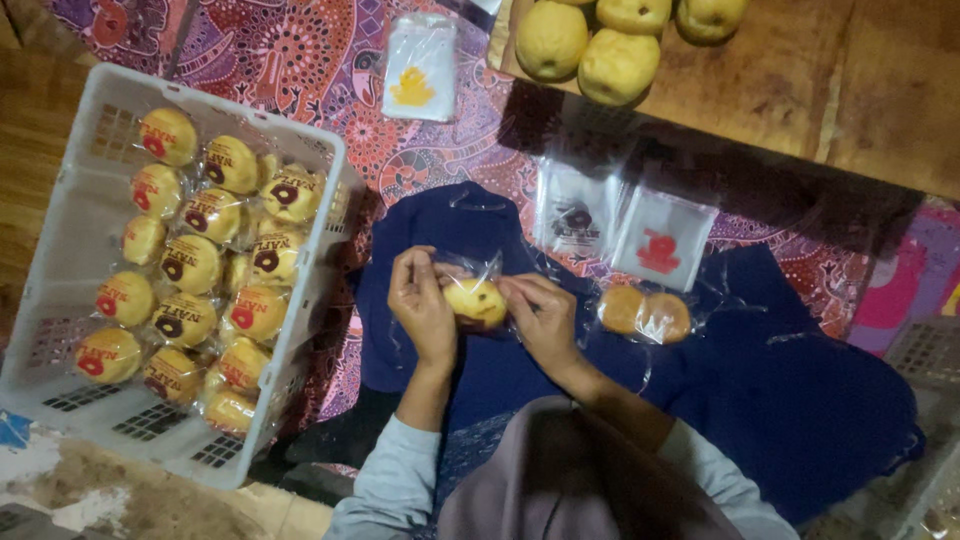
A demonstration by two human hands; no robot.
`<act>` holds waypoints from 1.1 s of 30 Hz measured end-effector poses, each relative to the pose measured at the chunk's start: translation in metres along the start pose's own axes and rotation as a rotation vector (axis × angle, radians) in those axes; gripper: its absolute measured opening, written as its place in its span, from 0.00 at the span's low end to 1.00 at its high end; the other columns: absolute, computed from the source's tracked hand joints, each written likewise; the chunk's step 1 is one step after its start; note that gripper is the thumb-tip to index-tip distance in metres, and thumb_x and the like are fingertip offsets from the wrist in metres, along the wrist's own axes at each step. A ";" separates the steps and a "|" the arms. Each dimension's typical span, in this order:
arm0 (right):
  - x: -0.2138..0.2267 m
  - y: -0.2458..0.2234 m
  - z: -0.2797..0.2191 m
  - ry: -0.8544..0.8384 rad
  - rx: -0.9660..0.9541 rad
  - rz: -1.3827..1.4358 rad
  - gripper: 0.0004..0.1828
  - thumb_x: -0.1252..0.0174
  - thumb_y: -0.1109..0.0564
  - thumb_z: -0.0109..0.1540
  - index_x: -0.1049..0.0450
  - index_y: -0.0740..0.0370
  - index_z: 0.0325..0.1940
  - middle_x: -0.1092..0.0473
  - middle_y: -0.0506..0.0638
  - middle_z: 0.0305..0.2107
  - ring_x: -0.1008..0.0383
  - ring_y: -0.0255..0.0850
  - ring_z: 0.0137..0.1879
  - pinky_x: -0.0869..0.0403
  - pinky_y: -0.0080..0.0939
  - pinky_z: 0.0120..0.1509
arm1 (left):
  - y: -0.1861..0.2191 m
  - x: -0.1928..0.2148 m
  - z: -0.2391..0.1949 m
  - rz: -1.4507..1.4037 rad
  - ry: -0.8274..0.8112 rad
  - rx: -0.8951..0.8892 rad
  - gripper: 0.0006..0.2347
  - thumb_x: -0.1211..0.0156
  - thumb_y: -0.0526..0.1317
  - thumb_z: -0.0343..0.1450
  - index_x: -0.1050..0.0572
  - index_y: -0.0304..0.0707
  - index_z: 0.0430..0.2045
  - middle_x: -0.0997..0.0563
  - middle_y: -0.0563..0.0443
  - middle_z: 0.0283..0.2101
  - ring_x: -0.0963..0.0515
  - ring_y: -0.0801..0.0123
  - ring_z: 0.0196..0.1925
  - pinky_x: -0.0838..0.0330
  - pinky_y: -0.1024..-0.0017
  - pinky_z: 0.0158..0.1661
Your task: The person sits on the floor and repeatedly picks up round buns from a wooden board, places each into a clear plastic bag, and seals it. The packaged buns are then placed into a white plastic crate.
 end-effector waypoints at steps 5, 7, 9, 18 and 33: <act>-0.002 0.011 0.006 -0.004 -0.085 0.333 0.08 0.42 0.62 0.66 0.22 0.69 0.46 0.24 0.51 0.40 0.24 0.36 0.46 0.26 0.34 0.52 | 0.005 0.001 -0.001 0.063 0.042 -0.042 0.08 0.52 0.37 0.81 0.27 0.30 0.42 0.24 0.53 0.27 0.20 0.75 0.26 0.26 0.78 0.30; -0.007 0.017 0.010 -0.074 -0.100 0.370 0.08 0.41 0.62 0.65 0.22 0.69 0.47 0.24 0.50 0.41 0.24 0.35 0.48 0.26 0.33 0.53 | 0.007 -0.001 -0.004 0.168 0.023 -0.090 0.08 0.51 0.36 0.81 0.25 0.30 0.42 0.25 0.53 0.27 0.23 0.77 0.27 0.28 0.78 0.30; -0.011 0.028 0.010 -0.145 -0.141 0.266 0.06 0.38 0.62 0.64 0.19 0.67 0.43 0.22 0.49 0.37 0.23 0.35 0.43 0.25 0.34 0.49 | 0.012 0.000 -0.006 0.375 0.029 -0.160 0.08 0.49 0.36 0.81 0.23 0.29 0.41 0.25 0.53 0.26 0.26 0.79 0.26 0.34 0.79 0.27; -0.017 0.042 0.013 -0.205 -0.407 0.562 0.18 0.40 0.63 0.59 0.26 0.56 0.54 0.28 0.42 0.40 0.28 0.30 0.46 0.28 0.33 0.53 | 0.020 0.002 -0.001 0.494 -0.038 -0.129 0.08 0.48 0.35 0.79 0.23 0.29 0.38 0.24 0.57 0.24 0.25 0.82 0.22 0.32 0.79 0.24; 0.025 0.045 0.060 -0.150 -0.285 1.110 0.08 0.39 0.62 0.74 0.32 0.67 0.44 0.30 0.53 0.33 0.27 0.42 0.44 0.29 0.36 0.46 | 0.027 -0.015 -0.004 0.614 -0.210 -0.230 0.06 0.47 0.33 0.79 0.23 0.30 0.40 0.24 0.52 0.22 0.24 0.79 0.20 0.32 0.77 0.23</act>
Point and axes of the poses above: each hand's wrist, its own z-axis towards the middle knuckle, its own x-axis out of the back of the hand, y = z × x, the point moved 8 cm from there along z, towards the middle knuckle
